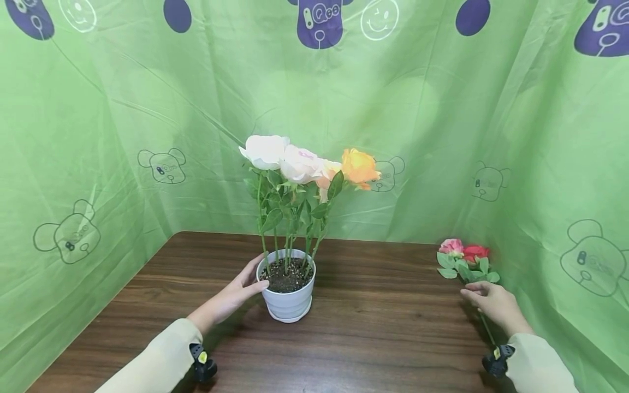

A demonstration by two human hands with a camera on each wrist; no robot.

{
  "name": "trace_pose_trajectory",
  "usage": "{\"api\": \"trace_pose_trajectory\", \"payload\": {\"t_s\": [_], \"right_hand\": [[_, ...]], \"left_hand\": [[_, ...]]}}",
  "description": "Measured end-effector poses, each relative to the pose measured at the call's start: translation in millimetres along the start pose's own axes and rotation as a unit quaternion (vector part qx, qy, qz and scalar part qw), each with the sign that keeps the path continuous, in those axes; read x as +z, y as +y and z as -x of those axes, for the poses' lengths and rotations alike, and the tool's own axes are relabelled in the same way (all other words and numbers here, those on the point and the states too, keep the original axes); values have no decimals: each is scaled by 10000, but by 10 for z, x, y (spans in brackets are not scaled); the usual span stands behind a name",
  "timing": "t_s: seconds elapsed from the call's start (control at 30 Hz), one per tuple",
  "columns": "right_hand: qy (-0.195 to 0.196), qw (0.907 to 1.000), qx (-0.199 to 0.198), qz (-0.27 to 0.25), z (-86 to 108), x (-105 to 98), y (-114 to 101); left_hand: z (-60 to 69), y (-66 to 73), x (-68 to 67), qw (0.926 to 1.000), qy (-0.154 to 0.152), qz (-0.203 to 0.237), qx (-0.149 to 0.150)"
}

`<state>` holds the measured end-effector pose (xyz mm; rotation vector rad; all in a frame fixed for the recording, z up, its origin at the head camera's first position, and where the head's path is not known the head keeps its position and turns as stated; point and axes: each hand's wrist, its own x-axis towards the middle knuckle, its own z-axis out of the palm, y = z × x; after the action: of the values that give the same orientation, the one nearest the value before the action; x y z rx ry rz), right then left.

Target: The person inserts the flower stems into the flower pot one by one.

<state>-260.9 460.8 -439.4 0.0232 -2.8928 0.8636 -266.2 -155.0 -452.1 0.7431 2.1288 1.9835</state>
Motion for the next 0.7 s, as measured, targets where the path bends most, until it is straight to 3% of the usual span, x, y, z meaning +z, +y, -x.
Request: {"api": "trace_pose_trajectory", "payload": {"t_s": [0.23,0.7], "right_hand": [[-185,9979,521,-332,18,-26,183],[-505,9963,532,444,-9,-42,199]], "left_hand": [[-4,-5,-6,10000,-4,-9,12],[-6,1,-5,10000,-28,-42,4]]}}
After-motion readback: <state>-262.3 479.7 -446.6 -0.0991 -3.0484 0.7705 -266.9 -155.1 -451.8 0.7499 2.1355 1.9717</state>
